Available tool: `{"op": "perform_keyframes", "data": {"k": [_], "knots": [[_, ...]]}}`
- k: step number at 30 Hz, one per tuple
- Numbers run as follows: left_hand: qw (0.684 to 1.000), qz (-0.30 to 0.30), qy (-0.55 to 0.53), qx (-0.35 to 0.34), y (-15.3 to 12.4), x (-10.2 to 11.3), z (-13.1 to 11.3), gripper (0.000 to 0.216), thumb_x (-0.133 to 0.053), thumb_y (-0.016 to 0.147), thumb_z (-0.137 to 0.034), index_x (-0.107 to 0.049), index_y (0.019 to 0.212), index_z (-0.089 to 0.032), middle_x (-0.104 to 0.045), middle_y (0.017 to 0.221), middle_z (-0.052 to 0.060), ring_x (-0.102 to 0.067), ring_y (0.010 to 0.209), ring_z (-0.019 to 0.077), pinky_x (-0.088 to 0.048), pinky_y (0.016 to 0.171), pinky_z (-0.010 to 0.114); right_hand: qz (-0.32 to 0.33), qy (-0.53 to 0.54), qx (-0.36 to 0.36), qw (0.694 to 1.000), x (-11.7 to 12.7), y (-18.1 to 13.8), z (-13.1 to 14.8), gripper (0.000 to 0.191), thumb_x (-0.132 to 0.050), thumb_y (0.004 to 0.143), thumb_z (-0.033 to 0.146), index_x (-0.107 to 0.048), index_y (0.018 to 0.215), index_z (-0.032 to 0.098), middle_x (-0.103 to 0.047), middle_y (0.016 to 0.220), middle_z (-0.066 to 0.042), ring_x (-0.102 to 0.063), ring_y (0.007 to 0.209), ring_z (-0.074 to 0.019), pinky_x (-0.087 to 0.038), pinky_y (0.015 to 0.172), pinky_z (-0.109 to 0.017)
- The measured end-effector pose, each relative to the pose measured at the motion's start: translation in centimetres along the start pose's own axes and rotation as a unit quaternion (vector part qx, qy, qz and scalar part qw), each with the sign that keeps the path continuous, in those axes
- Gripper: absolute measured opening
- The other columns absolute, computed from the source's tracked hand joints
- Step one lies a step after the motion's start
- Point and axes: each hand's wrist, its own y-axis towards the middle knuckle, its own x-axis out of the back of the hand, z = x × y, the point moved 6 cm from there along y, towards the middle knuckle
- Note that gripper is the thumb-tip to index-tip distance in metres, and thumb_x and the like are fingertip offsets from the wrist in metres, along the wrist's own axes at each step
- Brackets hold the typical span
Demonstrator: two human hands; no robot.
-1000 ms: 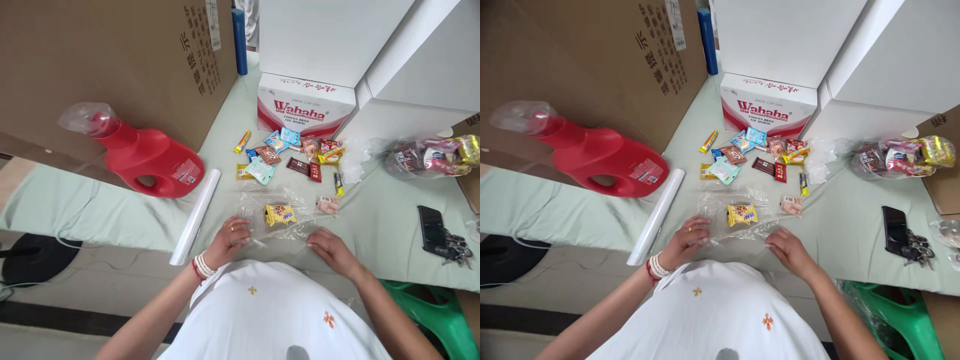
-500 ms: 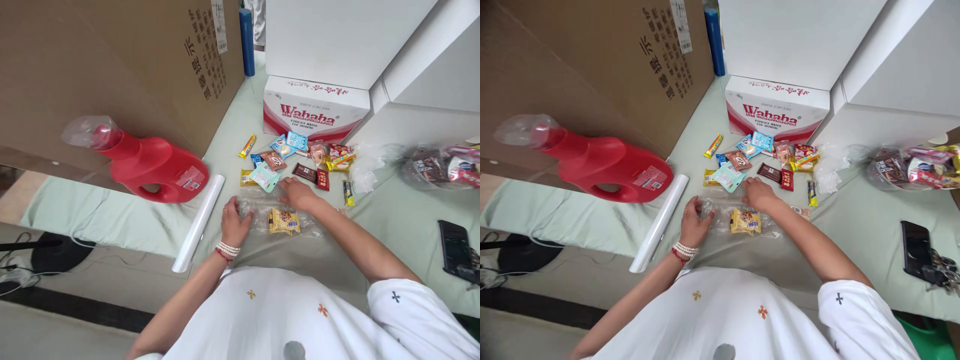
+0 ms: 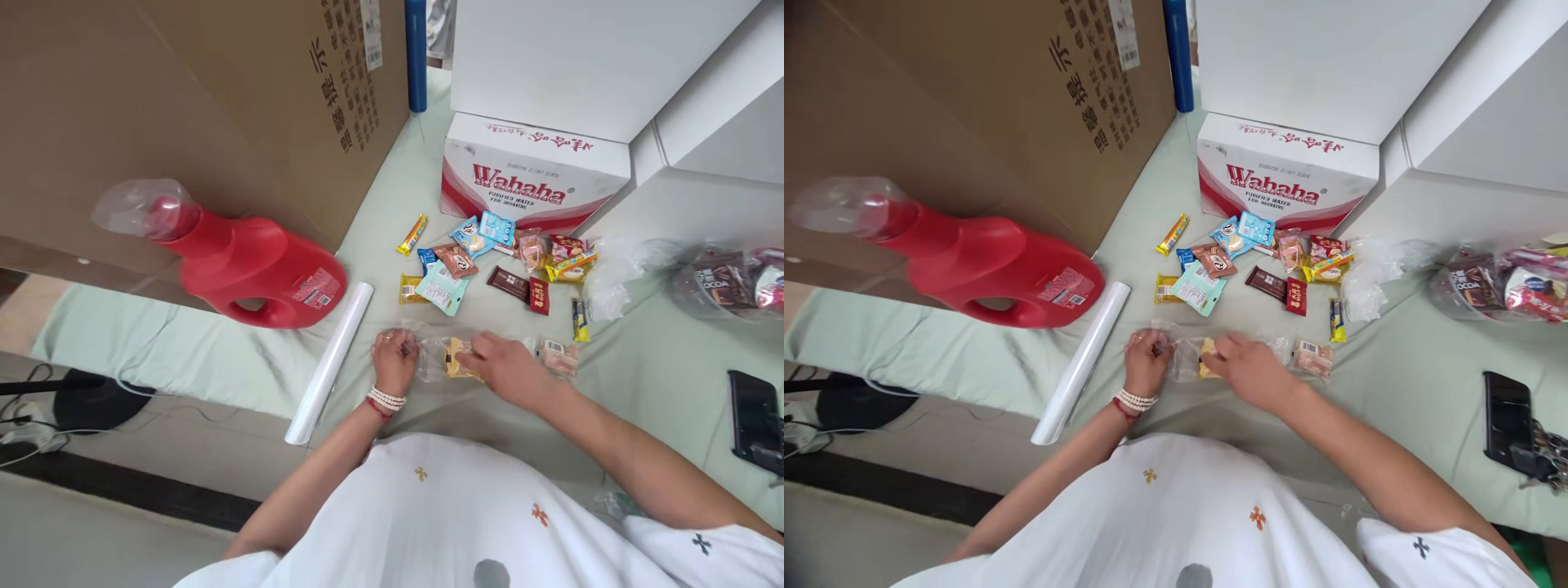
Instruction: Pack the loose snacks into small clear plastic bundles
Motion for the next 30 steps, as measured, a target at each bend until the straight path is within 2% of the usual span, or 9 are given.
{"op": "perform_keyframes", "data": {"k": [4, 7, 10, 13, 15, 18, 21, 26, 30], "knots": [[0.99, -0.016, -0.096, -0.097, -0.3, 1.8, 0.3, 0.012, -0.057, 0.08, -0.011, -0.064, 0.074, -0.019, -0.059, 0.098, 0.009, -0.055, 0.099, 0.0246, -0.048, 0.09, 0.042, 0.006, 0.055, 0.027, 0.998, -3.3, -2.0, 0.9, 0.044, -0.045, 0.096, 0.004, -0.066, 0.131, 0.02, -0.064, 0.105, -0.01, -0.058, 0.107, -0.0239, -0.045, 0.079, -0.028], [0.965, 0.092, -0.161, -0.186, -0.6, 2.6, 0.4, 0.026, -0.049, 0.08, -0.004, -0.071, 0.082, -0.019, -0.058, 0.114, 0.009, -0.058, 0.104, 0.0215, -0.052, 0.09, 0.039, -0.009, 0.122, 0.019, 0.992, -4.1, -2.7, 0.4, 0.042, -0.045, 0.097, 0.007, -0.068, 0.127, 0.022, -0.065, 0.101, -0.008, -0.061, 0.103, -0.0216, -0.047, 0.081, -0.028], [0.944, 0.161, -0.174, -0.231, -0.9, 3.0, 0.5, 0.036, -0.045, 0.076, 0.002, -0.074, 0.078, -0.02, -0.059, 0.117, 0.008, -0.06, 0.1, 0.0187, -0.054, 0.09, 0.038, -0.07, 0.156, -0.002, 0.985, -2.0, -2.7, 0.4, 0.032, -0.044, 0.103, 0.021, -0.069, 0.123, 0.022, -0.065, 0.1, -0.008, -0.063, 0.09, -0.0188, -0.048, 0.075, -0.028], [0.949, 0.148, -0.168, -0.221, -0.8, 2.9, 0.9, 0.038, -0.045, 0.071, 0.004, -0.074, 0.072, -0.02, -0.06, 0.116, 0.008, -0.061, 0.104, 0.0197, -0.056, 0.09, 0.039, -0.131, 0.117, -0.061, 0.983, 1.2, -1.2, 0.4, 0.043, -0.044, 0.104, 0.026, -0.053, 0.146, 0.023, -0.059, 0.13, -0.013, -0.062, 0.103, -0.0209, -0.048, 0.075, -0.029], [0.954, 0.129, -0.164, -0.214, -0.8, 2.6, 1.1, 0.037, -0.046, 0.069, 0.005, -0.074, 0.07, -0.02, -0.061, 0.116, 0.008, -0.06, 0.105, 0.0206, -0.057, 0.088, 0.039, -0.083, 0.066, -0.063, 0.992, 2.1, 0.7, 0.6, 0.048, -0.047, 0.101, 0.022, -0.051, 0.149, 0.025, -0.055, 0.14, -0.013, -0.06, 0.109, -0.0231, -0.046, 0.074, -0.029], [0.957, 0.092, -0.158, -0.223, -0.9, 2.4, 1.4, 0.037, -0.048, 0.07, 0.004, -0.075, 0.069, -0.021, -0.062, 0.117, 0.008, -0.06, 0.109, 0.0221, -0.058, 0.087, 0.039, 0.009, 0.002, -0.041, 0.999, 2.0, 2.5, 0.8, 0.031, -0.047, 0.1, 0.016, -0.07, 0.121, 0.022, -0.067, 0.116, -0.012, -0.058, 0.101, -0.0241, -0.044, 0.076, -0.032], [0.963, 0.074, -0.144, -0.215, -0.9, 2.3, 1.7, 0.033, -0.051, 0.073, 0.001, -0.075, 0.069, -0.022, -0.062, 0.122, 0.008, -0.058, 0.117, 0.0241, -0.057, 0.091, 0.041, -0.016, -0.035, -0.023, 0.999, 1.9, 1.7, 1.3, 0.03, -0.044, 0.102, 0.016, -0.074, 0.108, 0.02, -0.069, 0.099, -0.012, -0.054, 0.103, -0.0263, -0.042, 0.088, -0.039], [0.961, 0.12, -0.142, -0.204, -0.6, 2.0, 1.9, 0.032, -0.048, 0.075, 0.0, -0.073, 0.07, -0.02, -0.067, 0.113, 0.007, -0.064, 0.107, 0.0208, -0.056, 0.093, 0.039, -0.088, -0.041, 0.035, 0.995, -0.3, -2.4, 3.8, 0.041, -0.044, 0.101, 0.009, -0.068, 0.13, 0.025, -0.069, 0.112, -0.011, -0.043, 0.134, -0.0282, -0.019, 0.119, -0.057], [0.955, 0.171, -0.148, -0.192, -0.5, 2.7, 1.7, 0.031, -0.046, 0.076, -0.003, -0.072, 0.071, -0.019, -0.068, 0.1, 0.007, -0.065, 0.09, 0.0176, -0.056, 0.084, 0.034, -0.061, 0.005, 0.008, 0.998, -3.5, -4.1, 3.5, 0.047, -0.051, 0.097, 0.008, -0.064, 0.14, 0.024, -0.068, 0.117, -0.014, -0.046, 0.132, -0.0317, -0.032, 0.11, -0.056]]}}
